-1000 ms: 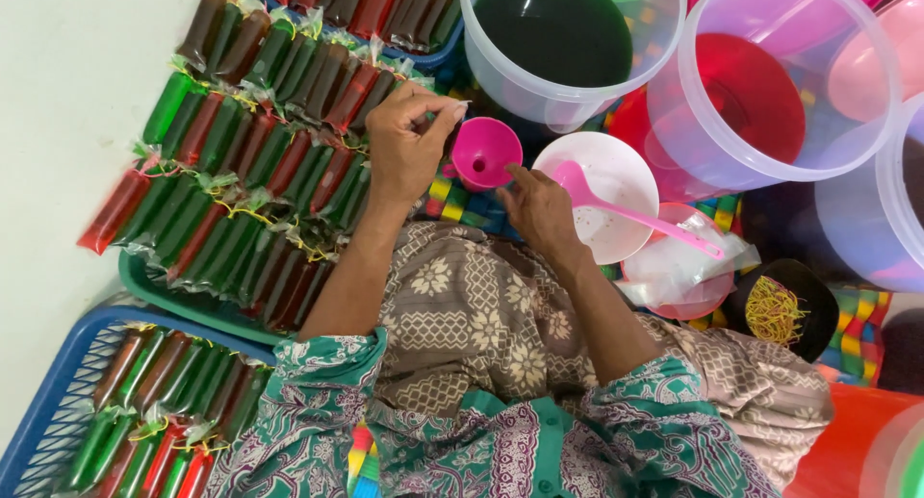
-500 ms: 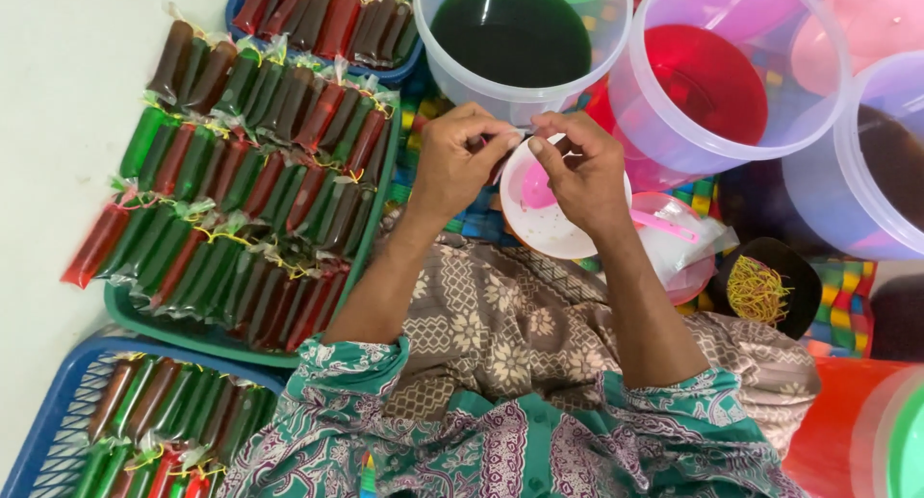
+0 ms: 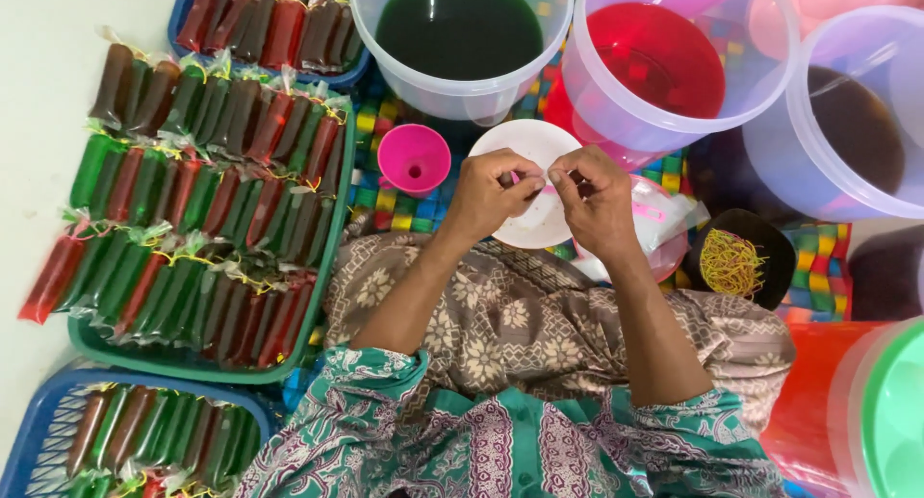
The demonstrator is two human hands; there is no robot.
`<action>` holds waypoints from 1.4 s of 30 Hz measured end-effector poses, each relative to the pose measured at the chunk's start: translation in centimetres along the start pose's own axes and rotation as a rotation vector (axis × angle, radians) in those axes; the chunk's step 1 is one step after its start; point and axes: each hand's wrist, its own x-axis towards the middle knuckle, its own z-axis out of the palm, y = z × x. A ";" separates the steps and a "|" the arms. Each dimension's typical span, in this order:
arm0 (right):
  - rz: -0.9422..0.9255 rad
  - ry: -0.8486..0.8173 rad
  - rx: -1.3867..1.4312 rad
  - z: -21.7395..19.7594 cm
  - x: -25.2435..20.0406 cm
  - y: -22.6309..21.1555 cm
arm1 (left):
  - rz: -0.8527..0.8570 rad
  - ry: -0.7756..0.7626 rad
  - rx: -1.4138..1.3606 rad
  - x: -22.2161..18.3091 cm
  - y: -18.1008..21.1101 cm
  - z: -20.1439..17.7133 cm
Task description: Filling small plastic tubes with colored liquid and tying them with rubber bands.
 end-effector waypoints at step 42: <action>0.185 0.021 0.037 0.9 -4.9 8.6 | -0.325 0.019 -0.141 -2.8 -6.8 5.2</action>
